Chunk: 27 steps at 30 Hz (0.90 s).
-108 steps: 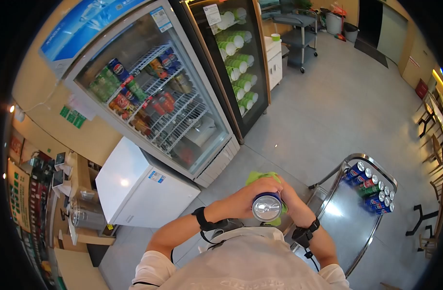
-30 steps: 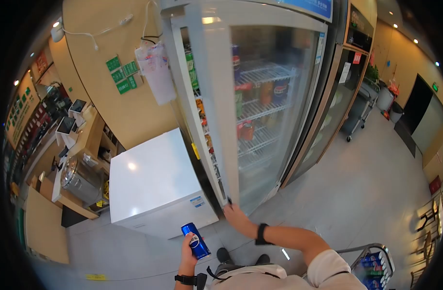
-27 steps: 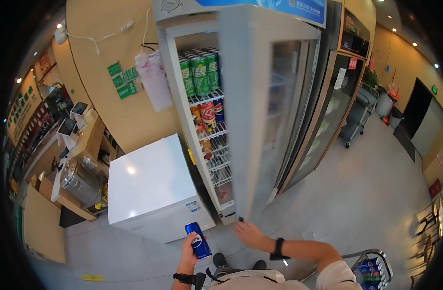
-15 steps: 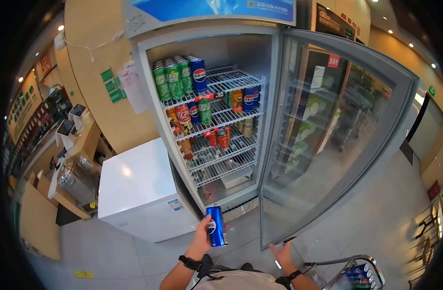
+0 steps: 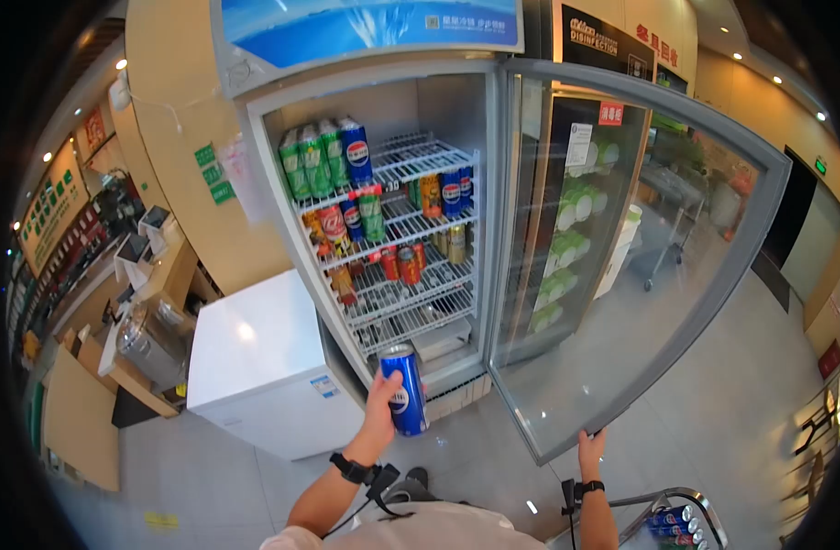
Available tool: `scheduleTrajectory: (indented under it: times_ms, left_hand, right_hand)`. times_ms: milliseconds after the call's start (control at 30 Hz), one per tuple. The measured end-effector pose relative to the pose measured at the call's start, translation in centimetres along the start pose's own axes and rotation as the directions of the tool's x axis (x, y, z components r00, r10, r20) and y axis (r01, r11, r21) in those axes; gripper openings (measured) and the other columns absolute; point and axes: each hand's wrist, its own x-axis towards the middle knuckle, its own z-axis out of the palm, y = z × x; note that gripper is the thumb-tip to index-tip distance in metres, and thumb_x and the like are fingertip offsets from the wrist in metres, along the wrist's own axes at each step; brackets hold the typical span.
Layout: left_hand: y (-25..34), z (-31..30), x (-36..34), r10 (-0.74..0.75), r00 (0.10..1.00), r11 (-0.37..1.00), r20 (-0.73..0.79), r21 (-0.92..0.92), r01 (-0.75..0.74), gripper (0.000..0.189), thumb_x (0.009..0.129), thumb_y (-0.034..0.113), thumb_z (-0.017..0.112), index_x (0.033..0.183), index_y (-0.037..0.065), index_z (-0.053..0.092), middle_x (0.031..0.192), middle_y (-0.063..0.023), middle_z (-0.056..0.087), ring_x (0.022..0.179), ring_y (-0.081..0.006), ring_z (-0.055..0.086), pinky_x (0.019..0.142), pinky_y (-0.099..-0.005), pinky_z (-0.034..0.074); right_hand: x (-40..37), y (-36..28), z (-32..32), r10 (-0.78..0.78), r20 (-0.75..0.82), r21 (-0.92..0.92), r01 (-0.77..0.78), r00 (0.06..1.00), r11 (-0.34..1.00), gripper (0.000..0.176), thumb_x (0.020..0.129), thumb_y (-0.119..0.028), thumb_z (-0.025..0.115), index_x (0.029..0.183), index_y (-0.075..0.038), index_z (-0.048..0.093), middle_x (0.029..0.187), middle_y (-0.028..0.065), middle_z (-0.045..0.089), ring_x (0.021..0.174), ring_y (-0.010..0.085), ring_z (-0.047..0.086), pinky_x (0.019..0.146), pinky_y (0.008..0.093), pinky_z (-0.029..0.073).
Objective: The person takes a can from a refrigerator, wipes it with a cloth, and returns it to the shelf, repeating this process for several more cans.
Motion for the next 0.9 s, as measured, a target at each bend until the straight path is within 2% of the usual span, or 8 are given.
scheduleTrajectory:
  times_ms: [133,200,267,333,467,633,800,900]
  left_hand:
    - [1.9,2.2,0.3,0.156,0.988,0.986,-0.013,0.06,-0.155,0.051,0.087,0.043,0.065,0.118,0.005,0.051,0.107,-0.0105,0.063,0.098,-0.0232,0.063,0.083,-0.0351,0.053]
    - [2.1,1.5,1.0,0.154,0.988,0.987,0.029,0.03,-0.155,0.054,0.087,0.042,0.065,0.123,0.006,0.049,0.11,-0.0105,0.063,0.101,-0.0212,0.061,0.084,-0.0341,0.052]
    - [2.2,1.6,1.6,0.154,0.987,0.988,0.039,0.007,-0.154,0.055,0.087,0.041,0.065,0.125,0.006,0.048,0.111,-0.0106,0.063,0.1,-0.0203,0.061,0.083,-0.0337,0.052]
    - [2.7,2.5,1.6,0.107,0.992,0.993,0.06,0.034,-0.11,0.058,0.086,0.04,0.066,0.128,0.006,0.046,0.113,-0.0114,0.062,0.097,-0.0188,0.061,0.083,-0.0328,0.052]
    - [1.5,3.1,3.6,0.109,0.98,0.988,0.165,0.092,-0.126,0.059,0.086,0.027,0.067,0.134,0.004,0.042,0.118,-0.0094,0.059,0.101,-0.0161,0.059,0.086,-0.031,0.049]
    - [1.3,3.6,6.0,0.202,0.93,0.913,0.308,0.285,-0.293,0.071,0.08,0.013,0.074,0.139,0.002,0.034,0.126,-0.009,0.052,0.115,-0.0173,0.051,0.098,-0.0323,0.042]
    - [7.2,2.7,11.9,0.303,0.808,0.712,0.505,0.445,-0.544,0.076,0.078,0.028,0.077,0.138,0.002,0.038,0.135,-0.0147,0.044,0.127,-0.0264,0.042,0.107,-0.0398,0.032]
    - [13.0,1.7,14.4,0.575,0.685,0.332,0.448,0.637,-0.695,0.086,0.08,0.051,0.068,0.14,-0.001,0.034,0.142,-0.0188,0.036,0.133,-0.0348,0.031,0.111,-0.044,0.021]
  right_hand:
    - [1.0,6.0,1.5,0.141,-0.215,-0.558,-0.24,0.966,0.794,0.05,0.082,-0.023,0.065,0.12,0.006,0.049,0.099,0.0187,0.065,0.093,0.0316,0.065,0.083,0.0397,0.049]
    - [-1.2,3.8,0.7,0.506,0.533,-0.409,-0.318,0.678,0.856,0.048,0.084,-0.033,0.065,0.115,0.001,0.055,0.093,0.0154,0.068,0.083,0.0283,0.068,0.074,0.0388,0.052]
    - [-4.6,-3.1,5.3,0.668,0.609,-0.341,-0.619,0.427,0.707,0.038,0.09,-0.033,0.06,0.116,-0.005,0.06,0.093,0.01,0.07,0.081,0.0215,0.068,0.07,0.0348,0.052]
    - [-7.0,-11.6,8.2,0.227,0.876,-0.091,-0.315,0.426,0.945,0.055,0.091,-0.033,0.061,0.134,-0.003,0.046,0.112,0.0106,0.065,0.103,0.0183,0.062,0.084,0.0307,0.049]
    - [-6.8,-31.5,10.3,-0.311,0.773,0.368,0.008,0.554,0.93,0.07,0.083,-0.026,0.072,0.14,-0.003,0.037,0.126,0.0139,0.056,0.107,0.022,0.059,0.088,0.0343,0.048]
    - [-3.6,-40.0,13.4,-0.352,0.771,0.202,0.32,0.531,0.926,0.073,0.076,-0.031,0.077,0.134,-0.001,0.044,0.115,0.0167,0.061,0.102,0.0261,0.062,0.084,0.0343,0.05]
    - [1.6,-43.2,18.5,-0.313,0.836,0.221,0.244,0.451,0.944,0.062,0.076,-0.033,0.078,0.122,0.001,0.054,0.102,0.0152,0.067,0.091,0.024,0.065,0.078,0.0322,0.052]
    - [7.1,-48.7,21.2,-0.305,0.856,0.289,0.102,0.418,0.952,0.057,0.078,-0.031,0.078,0.12,0.001,0.056,0.104,0.0116,0.067,0.091,0.0184,0.064,0.079,0.031,0.052]
